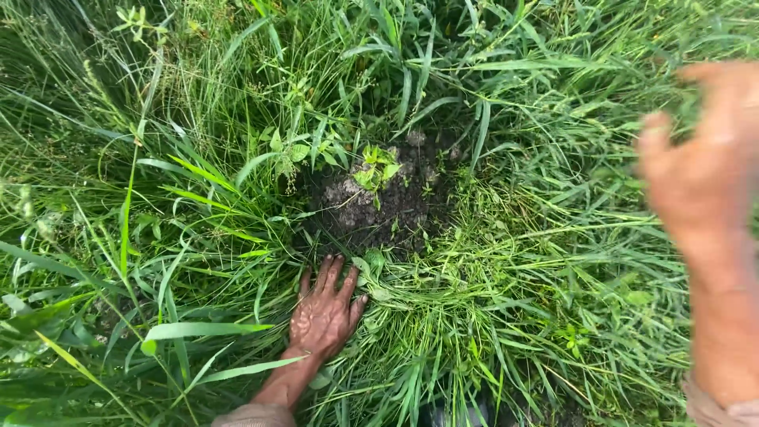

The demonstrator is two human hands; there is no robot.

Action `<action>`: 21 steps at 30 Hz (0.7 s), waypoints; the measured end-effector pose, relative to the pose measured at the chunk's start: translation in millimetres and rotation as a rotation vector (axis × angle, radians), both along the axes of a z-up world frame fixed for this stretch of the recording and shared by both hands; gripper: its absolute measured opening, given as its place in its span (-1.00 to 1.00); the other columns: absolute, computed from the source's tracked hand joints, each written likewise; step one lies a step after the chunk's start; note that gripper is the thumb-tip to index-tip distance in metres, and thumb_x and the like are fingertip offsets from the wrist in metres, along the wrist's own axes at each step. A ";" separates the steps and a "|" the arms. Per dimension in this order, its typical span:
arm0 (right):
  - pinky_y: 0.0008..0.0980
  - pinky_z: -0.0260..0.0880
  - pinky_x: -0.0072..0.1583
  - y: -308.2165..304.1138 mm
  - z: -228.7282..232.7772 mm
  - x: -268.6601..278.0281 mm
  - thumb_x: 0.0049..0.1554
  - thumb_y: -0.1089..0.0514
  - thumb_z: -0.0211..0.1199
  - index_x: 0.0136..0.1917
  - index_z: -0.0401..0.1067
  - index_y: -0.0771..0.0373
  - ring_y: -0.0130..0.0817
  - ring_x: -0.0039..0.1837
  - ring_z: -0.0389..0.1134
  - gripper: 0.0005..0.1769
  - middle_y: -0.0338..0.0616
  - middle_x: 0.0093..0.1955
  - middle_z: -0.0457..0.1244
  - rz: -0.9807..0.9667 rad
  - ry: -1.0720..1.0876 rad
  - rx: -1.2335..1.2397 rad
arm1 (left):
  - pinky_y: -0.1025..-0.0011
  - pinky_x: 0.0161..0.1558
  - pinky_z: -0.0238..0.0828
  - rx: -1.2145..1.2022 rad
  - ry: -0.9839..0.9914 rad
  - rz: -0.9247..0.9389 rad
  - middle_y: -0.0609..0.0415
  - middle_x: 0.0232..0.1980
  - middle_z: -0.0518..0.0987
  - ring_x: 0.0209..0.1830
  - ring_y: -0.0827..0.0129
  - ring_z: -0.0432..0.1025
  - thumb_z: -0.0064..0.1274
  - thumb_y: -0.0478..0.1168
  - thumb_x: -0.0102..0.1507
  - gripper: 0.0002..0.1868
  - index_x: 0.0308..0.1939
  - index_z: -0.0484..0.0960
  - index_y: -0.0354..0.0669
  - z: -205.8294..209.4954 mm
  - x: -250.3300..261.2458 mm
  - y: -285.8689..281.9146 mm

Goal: Pulling out weeds and grass from around a small plant in a garden.

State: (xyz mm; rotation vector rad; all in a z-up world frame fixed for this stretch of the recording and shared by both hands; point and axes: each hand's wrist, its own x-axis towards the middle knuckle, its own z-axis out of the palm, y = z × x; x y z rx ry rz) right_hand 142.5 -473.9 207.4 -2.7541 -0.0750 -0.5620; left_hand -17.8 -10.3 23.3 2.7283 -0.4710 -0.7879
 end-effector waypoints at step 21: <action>0.04 -0.21 0.60 196.9 -378.0 204.4 0.11 -0.20 0.41 0.67 -0.07 0.20 -0.09 0.66 -0.13 0.08 -0.07 0.59 -0.02 0.512 0.436 0.807 | -0.18 0.46 -0.45 -0.055 0.125 -0.022 -0.23 0.68 -0.17 0.68 -0.07 -0.34 -0.46 0.22 0.40 -0.26 0.54 -0.01 -0.11 -6.8 11.3 2.2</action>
